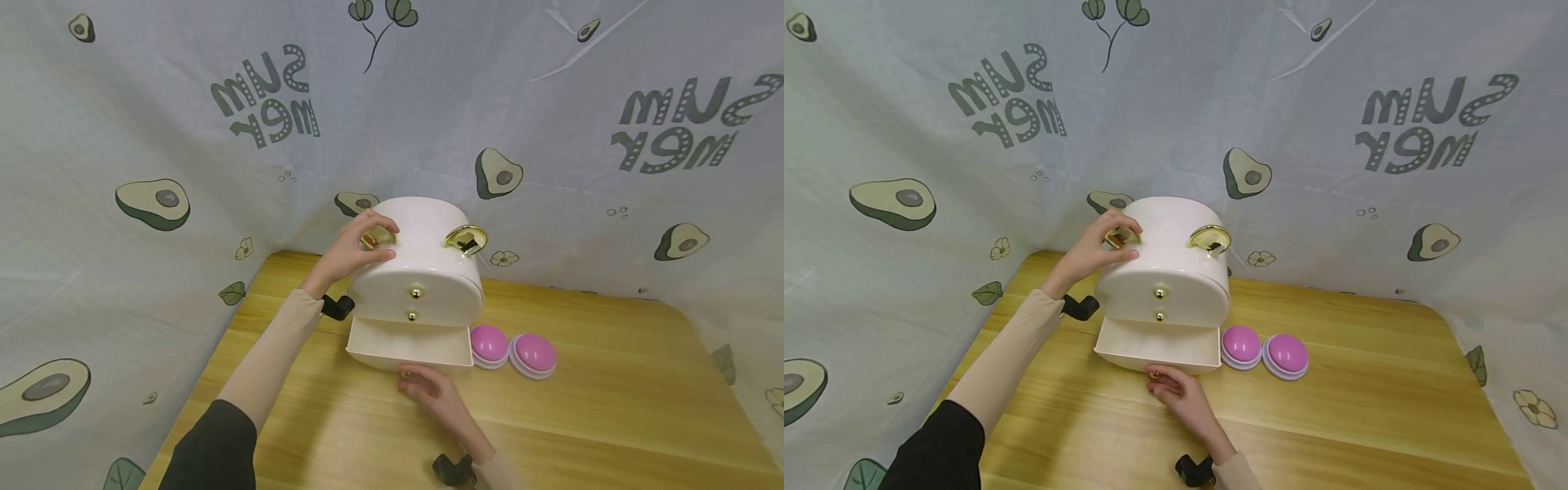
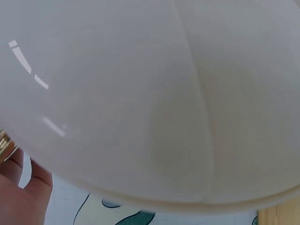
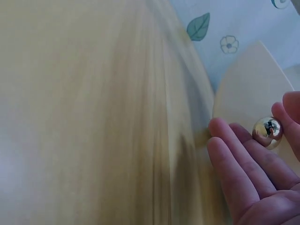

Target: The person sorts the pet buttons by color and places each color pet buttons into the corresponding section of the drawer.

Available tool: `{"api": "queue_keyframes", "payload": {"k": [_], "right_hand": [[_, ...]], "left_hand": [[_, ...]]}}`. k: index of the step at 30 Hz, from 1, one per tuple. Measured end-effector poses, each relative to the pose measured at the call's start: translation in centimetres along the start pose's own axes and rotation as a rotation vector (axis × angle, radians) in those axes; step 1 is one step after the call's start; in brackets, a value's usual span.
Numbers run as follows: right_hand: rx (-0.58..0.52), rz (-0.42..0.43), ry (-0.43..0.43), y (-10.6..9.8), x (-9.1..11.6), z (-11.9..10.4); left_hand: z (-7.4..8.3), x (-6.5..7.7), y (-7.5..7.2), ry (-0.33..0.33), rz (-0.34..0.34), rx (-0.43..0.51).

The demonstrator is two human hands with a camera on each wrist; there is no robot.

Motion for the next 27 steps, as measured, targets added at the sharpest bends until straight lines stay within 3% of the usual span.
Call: {"api": "queue_keyframes", "payload": {"k": [19,27], "right_hand": [[0.036,-0.009,0.056,1.6,3.2,-0.7],[0.04,-0.006,0.03,1.8,3.8,-0.5]], "left_hand": [[0.0,0.1,0.0,0.01,0.01,0.039],[0.1,0.1,0.0,0.011,0.009,0.038]]}}
Point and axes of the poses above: each hand's wrist, its own x-axis away from the middle knuckle, its own y-axis out of the palm, z = x × y, the point moved 8 cm from there along -x, towards the middle knuckle, and after that the axes turned 9 degrees about z, right-handed, at the moved point
